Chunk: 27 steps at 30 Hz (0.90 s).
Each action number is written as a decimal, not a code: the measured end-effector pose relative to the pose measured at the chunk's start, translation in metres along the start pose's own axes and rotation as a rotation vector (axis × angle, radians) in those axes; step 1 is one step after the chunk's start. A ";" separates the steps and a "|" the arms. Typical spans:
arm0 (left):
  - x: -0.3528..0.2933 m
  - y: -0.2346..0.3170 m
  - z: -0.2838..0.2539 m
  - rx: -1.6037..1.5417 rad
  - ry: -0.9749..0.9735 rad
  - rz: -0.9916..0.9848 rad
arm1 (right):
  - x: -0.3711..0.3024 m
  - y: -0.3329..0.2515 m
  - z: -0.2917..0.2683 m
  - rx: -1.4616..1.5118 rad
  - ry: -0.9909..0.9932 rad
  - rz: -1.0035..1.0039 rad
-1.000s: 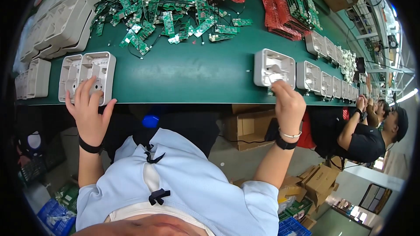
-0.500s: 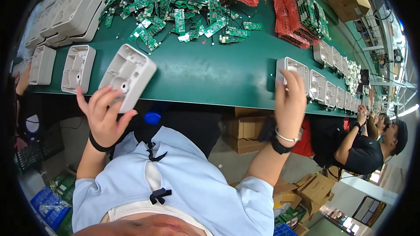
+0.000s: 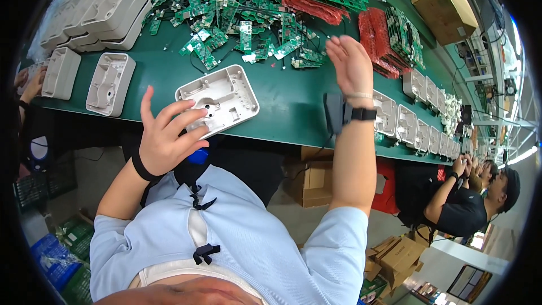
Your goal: The person picks up a circuit board and a plastic housing, threads the board's wires through a hole in the housing, and presses the board into its internal slot before placing the unit on the table.
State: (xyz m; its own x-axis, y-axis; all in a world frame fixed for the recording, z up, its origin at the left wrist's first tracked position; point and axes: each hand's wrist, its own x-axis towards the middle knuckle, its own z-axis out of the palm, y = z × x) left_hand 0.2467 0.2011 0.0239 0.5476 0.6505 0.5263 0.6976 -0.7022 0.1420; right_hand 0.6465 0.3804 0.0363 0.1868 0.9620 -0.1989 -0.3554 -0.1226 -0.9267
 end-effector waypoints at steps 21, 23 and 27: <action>-0.001 -0.015 0.002 -0.401 -0.145 -0.397 | -0.155 0.041 0.032 -0.126 -0.290 -0.024; -0.001 -0.014 0.001 -0.433 -0.140 -0.410 | -0.154 0.041 0.033 0.081 -0.308 0.040; -0.002 -0.012 0.002 -0.521 -0.060 -0.427 | -0.149 0.050 0.025 0.100 -0.203 -0.014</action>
State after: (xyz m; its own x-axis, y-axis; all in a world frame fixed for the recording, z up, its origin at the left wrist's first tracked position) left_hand 0.2381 0.2086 0.0197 0.3085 0.9064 0.2884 0.5532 -0.4176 0.7208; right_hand 0.5781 0.2365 0.0277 0.0075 0.9941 -0.1081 -0.4446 -0.0935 -0.8908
